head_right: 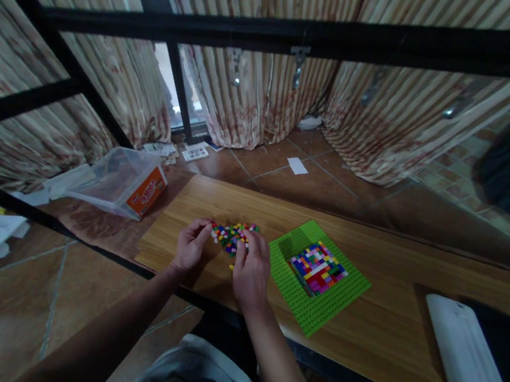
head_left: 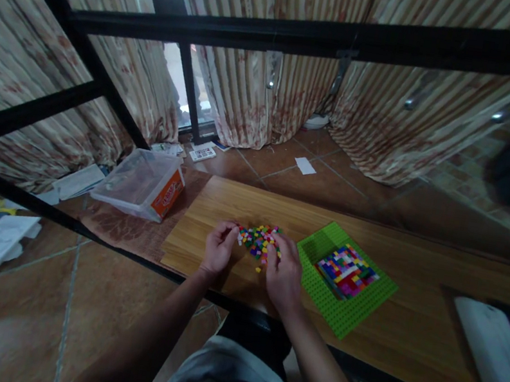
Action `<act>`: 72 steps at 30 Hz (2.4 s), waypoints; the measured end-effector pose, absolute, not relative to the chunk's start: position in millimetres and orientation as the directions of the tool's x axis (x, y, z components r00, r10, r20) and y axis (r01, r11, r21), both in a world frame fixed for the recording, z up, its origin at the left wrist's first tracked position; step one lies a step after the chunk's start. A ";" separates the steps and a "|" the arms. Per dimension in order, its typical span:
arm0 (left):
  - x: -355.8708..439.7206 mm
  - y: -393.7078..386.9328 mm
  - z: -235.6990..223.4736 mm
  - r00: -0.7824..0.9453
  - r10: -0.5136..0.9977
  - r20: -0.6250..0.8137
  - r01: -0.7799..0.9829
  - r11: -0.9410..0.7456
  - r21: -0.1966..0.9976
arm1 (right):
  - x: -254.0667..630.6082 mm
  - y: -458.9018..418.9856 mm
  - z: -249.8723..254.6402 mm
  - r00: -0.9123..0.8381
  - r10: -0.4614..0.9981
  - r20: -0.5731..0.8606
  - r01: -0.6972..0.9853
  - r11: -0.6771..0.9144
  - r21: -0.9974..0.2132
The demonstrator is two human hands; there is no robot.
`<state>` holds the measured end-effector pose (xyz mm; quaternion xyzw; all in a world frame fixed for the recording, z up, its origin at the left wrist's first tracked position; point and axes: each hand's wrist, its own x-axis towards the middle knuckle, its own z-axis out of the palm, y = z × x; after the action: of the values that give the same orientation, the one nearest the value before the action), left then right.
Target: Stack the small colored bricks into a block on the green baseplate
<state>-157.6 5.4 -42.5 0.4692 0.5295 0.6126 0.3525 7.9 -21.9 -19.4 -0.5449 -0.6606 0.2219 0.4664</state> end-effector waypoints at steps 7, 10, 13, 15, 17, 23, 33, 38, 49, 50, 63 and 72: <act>-114.3 -26.1 -5.3 -0.067 0.978 0.197 -0.010 -0.198 0.980 | 14.2 -41.8 7.7 0.045 0.986 0.158 0.221 0.145 -0.964; -101.9 -36.6 5.2 -0.030 0.990 0.140 -0.057 -0.142 0.988 | 18.0 -49.4 11.3 0.087 0.993 0.076 0.059 0.071 -0.996; -97.3 -45.2 8.6 0.029 0.997 0.068 -0.082 -0.066 0.994 | 24.6 -57.7 10.5 0.079 0.997 0.010 -0.063 0.015 -0.998; -96.5 -50.8 8.2 0.062 0.998 0.026 -0.084 -0.021 0.996 | 29.3 -64.0 8.3 0.055 0.998 -0.022 -0.119 -0.016 -0.993; -95.7 -56.4 6.5 0.083 0.996 -0.029 -0.104 0.038 0.994 | 33.2 -71.0 6.1 0.037 0.998 -0.054 -0.164 -0.047 -0.985; -90.8 -71.4 4.4 0.156 0.974 -0.162 -0.192 0.191 0.963 | 39.5 -91.6 3.2 -0.015 0.983 -0.183 -0.302 -0.179 -0.936; -85.0 -87.7 12.5 0.174 0.964 -0.202 -0.101 0.222 0.970 | 42.7 -108.6 1.9 -0.086 0.939 -0.334 -0.495 -0.331 -0.803; -86.1 -90.4 8.3 0.152 0.966 -0.210 -0.056 0.221 0.974 | 41.4 -112.5 -2.7 -0.034 0.943 -0.331 -0.407 -0.315 -0.857; -92.5 -94.5 7.5 0.250 0.934 -0.254 -0.180 0.303 0.936 | 44.4 -114.8 -4.9 -0.113 0.928 -0.355 -0.537 -0.358 -0.764; -92.9 -94.7 8.5 0.251 0.934 -0.253 -0.169 0.299 0.939 | 44.6 -114.2 -4.0 -0.113 0.924 -0.366 -0.558 -0.364 -0.746; -96.2 -102.1 -12.0 0.209 0.944 -0.256 0.154 0.227 0.962 | 37.7 -115.3 -20.4 -0.046 0.908 -0.416 -0.419 -0.396 -0.818; -100.3 -97.3 -20.3 0.121 0.930 -0.347 -0.054 0.355 0.933 | 39.1 -90.7 -30.3 0.073 0.944 -0.323 -0.270 -0.293 -0.917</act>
<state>-100.3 -97.3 -20.3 0.4100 0.5340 0.3931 0.6263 39.1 -90.7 -30.3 -0.5321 -0.3165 0.6027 0.5034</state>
